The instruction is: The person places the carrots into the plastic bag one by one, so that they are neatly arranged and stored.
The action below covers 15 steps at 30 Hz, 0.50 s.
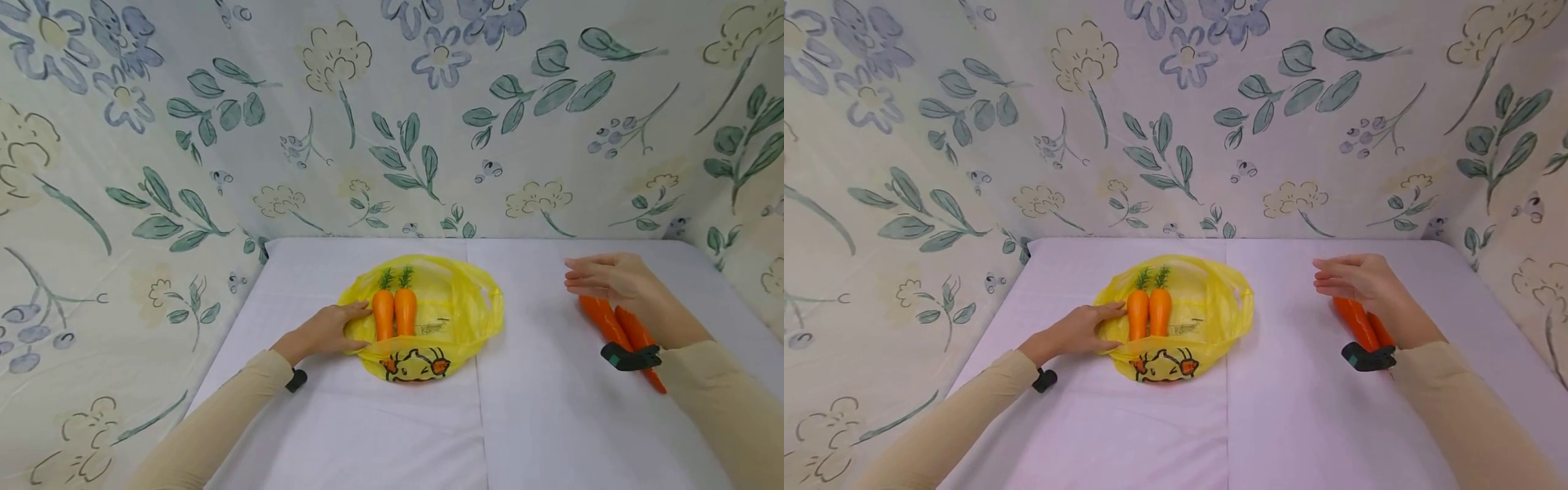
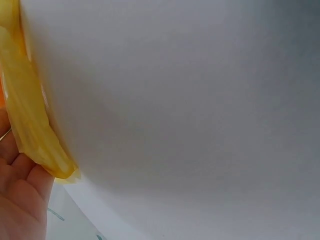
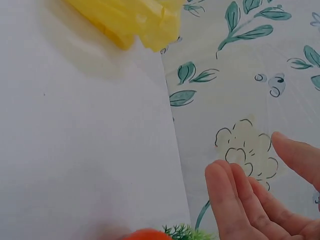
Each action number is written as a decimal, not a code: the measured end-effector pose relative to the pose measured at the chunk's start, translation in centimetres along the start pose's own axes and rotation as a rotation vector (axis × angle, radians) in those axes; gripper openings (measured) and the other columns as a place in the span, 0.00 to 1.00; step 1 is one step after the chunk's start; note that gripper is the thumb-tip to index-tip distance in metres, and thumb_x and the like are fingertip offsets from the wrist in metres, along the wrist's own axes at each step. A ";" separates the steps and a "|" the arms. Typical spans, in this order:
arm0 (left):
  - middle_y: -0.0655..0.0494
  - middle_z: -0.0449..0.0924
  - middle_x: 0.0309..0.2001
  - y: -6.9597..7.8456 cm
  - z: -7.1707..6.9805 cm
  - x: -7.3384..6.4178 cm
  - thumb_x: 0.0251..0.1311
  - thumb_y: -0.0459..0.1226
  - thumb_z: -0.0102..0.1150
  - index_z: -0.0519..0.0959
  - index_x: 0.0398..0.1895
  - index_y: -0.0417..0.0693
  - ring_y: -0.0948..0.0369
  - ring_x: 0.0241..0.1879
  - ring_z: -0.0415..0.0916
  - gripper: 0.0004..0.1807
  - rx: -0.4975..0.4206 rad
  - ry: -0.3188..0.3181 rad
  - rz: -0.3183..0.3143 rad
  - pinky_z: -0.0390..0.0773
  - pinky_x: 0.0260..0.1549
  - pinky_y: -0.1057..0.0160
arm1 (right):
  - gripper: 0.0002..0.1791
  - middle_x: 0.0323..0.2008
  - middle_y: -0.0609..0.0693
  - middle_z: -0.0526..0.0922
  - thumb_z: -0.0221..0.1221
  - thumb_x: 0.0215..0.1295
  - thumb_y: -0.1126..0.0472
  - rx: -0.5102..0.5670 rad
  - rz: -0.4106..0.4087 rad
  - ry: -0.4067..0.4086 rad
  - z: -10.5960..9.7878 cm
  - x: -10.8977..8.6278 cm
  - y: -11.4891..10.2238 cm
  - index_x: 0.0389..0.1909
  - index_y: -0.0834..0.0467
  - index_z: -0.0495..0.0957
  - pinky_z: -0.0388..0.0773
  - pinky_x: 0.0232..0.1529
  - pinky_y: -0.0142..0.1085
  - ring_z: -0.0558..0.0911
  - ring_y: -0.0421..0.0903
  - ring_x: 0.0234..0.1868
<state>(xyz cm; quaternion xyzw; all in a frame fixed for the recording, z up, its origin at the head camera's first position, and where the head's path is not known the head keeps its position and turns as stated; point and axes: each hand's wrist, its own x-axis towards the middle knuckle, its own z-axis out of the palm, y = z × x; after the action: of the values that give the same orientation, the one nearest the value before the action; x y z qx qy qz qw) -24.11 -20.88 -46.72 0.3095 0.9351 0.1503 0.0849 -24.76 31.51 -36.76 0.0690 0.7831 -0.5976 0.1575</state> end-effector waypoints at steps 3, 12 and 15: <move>0.50 0.64 0.72 0.0 -0.1 0.0 0.59 0.58 0.66 0.71 0.70 0.47 0.52 0.71 0.62 0.40 0.006 0.001 -0.001 0.62 0.68 0.50 | 0.34 0.42 0.43 0.84 0.62 0.68 0.46 -0.003 -0.005 -0.011 -1.4 -0.5 1.0 0.65 0.66 0.71 0.82 0.48 0.36 0.86 0.40 0.41; 0.52 0.63 0.73 -0.3 0.2 0.1 0.60 0.59 0.64 0.70 0.71 0.48 0.53 0.72 0.60 0.41 0.001 -0.003 -0.003 0.61 0.69 0.49 | 0.30 0.44 0.31 0.81 0.51 0.75 0.43 -0.145 -0.100 -0.017 -4.3 -2.0 4.0 0.67 0.60 0.73 0.82 0.47 0.33 0.84 0.36 0.45; 0.54 0.61 0.74 -0.4 0.3 0.1 0.60 0.61 0.62 0.69 0.72 0.50 0.54 0.72 0.59 0.41 0.010 -0.012 -0.010 0.61 0.69 0.50 | 0.21 0.42 0.30 0.81 0.55 0.73 0.45 -0.095 -0.056 -0.003 -4.8 -2.0 4.4 0.60 0.50 0.79 0.82 0.46 0.33 0.84 0.34 0.43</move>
<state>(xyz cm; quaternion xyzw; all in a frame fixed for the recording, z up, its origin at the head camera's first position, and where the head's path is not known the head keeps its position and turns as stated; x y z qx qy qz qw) -24.28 -21.07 -47.17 0.3064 0.9367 0.1434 0.0900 -22.30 37.49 -39.02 0.0387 0.8121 -0.5640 0.1450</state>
